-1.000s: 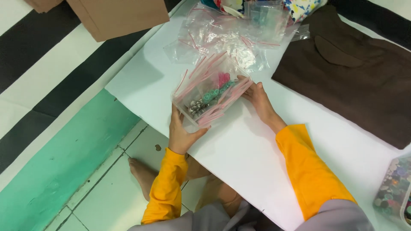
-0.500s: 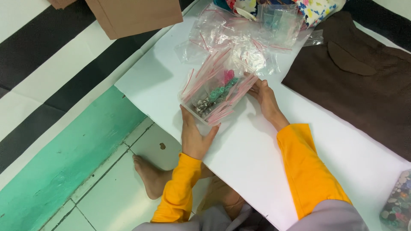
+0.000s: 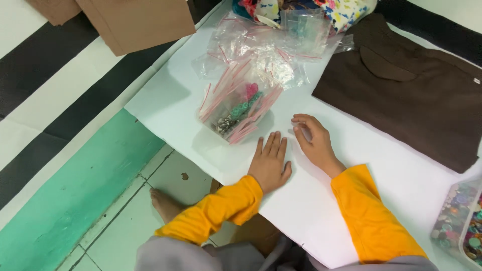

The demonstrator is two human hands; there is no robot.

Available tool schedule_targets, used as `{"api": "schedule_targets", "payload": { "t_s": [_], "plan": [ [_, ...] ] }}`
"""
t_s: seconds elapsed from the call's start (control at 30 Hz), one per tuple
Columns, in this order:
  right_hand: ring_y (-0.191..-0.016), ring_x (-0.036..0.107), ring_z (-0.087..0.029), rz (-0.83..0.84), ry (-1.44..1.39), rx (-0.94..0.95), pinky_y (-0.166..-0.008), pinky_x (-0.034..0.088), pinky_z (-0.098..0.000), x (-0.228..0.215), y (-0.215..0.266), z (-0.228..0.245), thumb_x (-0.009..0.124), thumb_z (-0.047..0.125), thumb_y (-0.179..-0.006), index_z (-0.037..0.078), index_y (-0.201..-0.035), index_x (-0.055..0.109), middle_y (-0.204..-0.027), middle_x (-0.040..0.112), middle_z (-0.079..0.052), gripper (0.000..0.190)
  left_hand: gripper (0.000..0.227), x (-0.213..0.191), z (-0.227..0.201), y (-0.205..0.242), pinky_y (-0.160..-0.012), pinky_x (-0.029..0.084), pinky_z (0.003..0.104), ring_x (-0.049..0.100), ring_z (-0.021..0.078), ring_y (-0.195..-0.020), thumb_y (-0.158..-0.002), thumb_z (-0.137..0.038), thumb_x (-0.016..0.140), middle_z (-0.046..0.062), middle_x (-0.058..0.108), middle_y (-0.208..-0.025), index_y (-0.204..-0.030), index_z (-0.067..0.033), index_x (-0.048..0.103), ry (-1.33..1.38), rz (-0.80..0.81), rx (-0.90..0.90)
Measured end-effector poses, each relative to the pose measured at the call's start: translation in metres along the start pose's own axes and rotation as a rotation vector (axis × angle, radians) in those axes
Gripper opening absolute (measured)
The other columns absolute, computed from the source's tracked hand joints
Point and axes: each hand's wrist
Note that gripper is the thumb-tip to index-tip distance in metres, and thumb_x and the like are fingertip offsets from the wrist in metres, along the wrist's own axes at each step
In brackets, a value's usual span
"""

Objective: Sorting various buttons from a container and placing them into small plastic bags on a white table.

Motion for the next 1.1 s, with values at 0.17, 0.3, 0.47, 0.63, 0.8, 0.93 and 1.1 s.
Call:
{"api": "schedule_targets", "payload": {
  "t_s": [0.17,0.3,0.47,0.63,0.8,0.93,1.1],
  "plan": [
    [-0.129,0.057,-0.031,0.041,0.377,-0.079,-0.107,0.05,-0.0412,-0.042,0.042,-0.006,0.063,0.017,-0.1,0.008,-0.127,0.066,-0.133,0.062,-0.014,0.028,0.071,-0.001,-0.006,-0.044,-0.122,0.019,0.062,0.033,0.0421,-0.151,-0.099,-0.04,0.037,0.031,0.038,-0.158,-0.154,0.0049,0.037,0.043,0.161,0.068],
    [-0.133,0.054,-0.033,0.039,0.591,-0.084,-0.112,0.046,-0.0429,-0.078,0.082,-0.013,0.059,0.025,-0.102,0.006,-0.132,0.064,-0.135,0.06,-0.018,0.035,0.068,0.002,-0.045,-0.06,-0.123,0.015,0.062,0.028,0.04,-0.154,-0.101,-0.039,0.033,0.03,0.033,-0.161,-0.156,0.0027,0.033,0.079,0.274,0.128],
    [-0.132,0.057,-0.033,-0.067,0.834,-0.002,-0.111,0.047,-0.0419,-0.117,0.144,-0.014,0.056,0.03,-0.103,0.005,-0.136,0.062,-0.135,0.061,-0.02,0.041,0.07,0.021,-0.107,-0.062,-0.124,0.014,0.06,0.025,0.0387,-0.155,-0.102,-0.041,0.031,0.03,0.029,-0.163,-0.156,0.0038,0.031,0.115,0.347,0.275],
    [-0.128,0.061,-0.033,-0.146,1.1,0.228,-0.103,0.054,-0.0372,-0.136,0.21,0.012,0.052,0.033,-0.105,0.004,-0.137,0.062,-0.135,0.063,-0.022,0.044,0.069,0.038,-0.162,-0.051,-0.124,0.019,0.058,0.022,0.0404,-0.155,-0.102,-0.038,0.036,0.032,0.024,-0.164,-0.155,0.0066,0.032,0.161,0.301,0.453],
    [-0.08,0.076,-0.028,-0.109,0.679,0.423,-0.067,0.06,-0.0438,-0.163,0.275,0.049,0.058,0.029,-0.096,0.01,-0.117,0.065,-0.137,0.063,-0.014,0.029,0.053,0.019,-0.222,-0.062,-0.124,0.037,0.052,0.032,0.0451,-0.153,-0.105,-0.033,0.043,0.026,0.026,-0.165,-0.148,-0.0023,0.046,0.671,0.046,0.59],
    [-0.098,0.074,-0.018,-0.29,0.65,0.332,-0.082,0.059,-0.0324,-0.238,0.277,0.101,0.065,0.017,-0.093,0.01,-0.11,0.07,-0.117,0.074,-0.005,0.019,0.044,-0.002,-0.287,-0.096,-0.13,0.033,0.052,0.038,0.0448,-0.151,-0.107,-0.03,0.042,0.026,0.041,-0.157,-0.14,-0.001,0.05,0.896,0.045,0.721],
    [-0.121,0.062,-0.015,-0.206,0.459,0.692,-0.094,0.05,-0.0355,-0.341,0.265,0.073,0.071,0.024,-0.086,0.019,-0.136,0.063,-0.139,0.067,0.004,0.051,0.073,0.028,-0.358,-0.133,-0.098,0.054,0.049,0.06,0.0377,-0.131,-0.085,-0.032,0.069,0.014,0.042,-0.159,-0.148,-0.0099,0.041,0.599,0.416,0.813]
  ]
}}
Point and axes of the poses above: each hand's wrist, its own y-axis away from the middle knuckle, its own x-axis out of the palm, z = x × y
